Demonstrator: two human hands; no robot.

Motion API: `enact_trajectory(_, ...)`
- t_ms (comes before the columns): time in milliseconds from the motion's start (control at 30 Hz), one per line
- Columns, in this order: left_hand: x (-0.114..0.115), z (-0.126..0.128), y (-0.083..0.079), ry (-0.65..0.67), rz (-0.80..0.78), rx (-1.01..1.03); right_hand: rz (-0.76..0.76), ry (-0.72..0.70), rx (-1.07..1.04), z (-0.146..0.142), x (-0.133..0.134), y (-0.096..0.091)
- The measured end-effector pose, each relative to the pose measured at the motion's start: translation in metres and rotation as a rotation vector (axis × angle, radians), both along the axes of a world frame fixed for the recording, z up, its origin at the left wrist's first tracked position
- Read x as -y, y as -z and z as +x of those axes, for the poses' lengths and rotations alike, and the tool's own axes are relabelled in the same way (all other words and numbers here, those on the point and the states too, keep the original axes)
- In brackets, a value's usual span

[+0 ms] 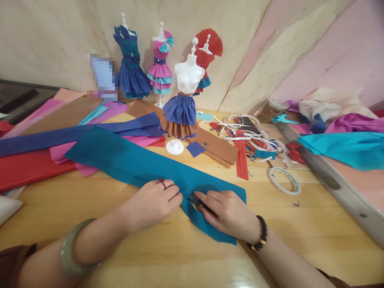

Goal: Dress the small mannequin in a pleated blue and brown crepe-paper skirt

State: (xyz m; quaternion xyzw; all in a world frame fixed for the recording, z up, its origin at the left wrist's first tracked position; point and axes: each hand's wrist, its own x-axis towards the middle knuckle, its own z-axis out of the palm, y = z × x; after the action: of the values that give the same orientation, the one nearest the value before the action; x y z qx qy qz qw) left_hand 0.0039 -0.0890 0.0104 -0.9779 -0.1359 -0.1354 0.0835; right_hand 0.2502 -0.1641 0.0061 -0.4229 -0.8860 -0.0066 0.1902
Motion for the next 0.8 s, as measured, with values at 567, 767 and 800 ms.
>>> enact_trajectory(567,0.006,0.002,0.000,0.051,0.061,0.005,-0.089,0.012,-0.065,0.005,0.001,-0.005)
enact_trajectory(767,0.006,0.002,0.000,0.050,0.080,0.035,0.002,0.014,-0.031,0.002,0.001,0.003)
enact_trajectory(800,0.006,0.002,0.000,0.047,0.083,0.035,0.013,0.008,-0.022,0.001,0.001,0.004)
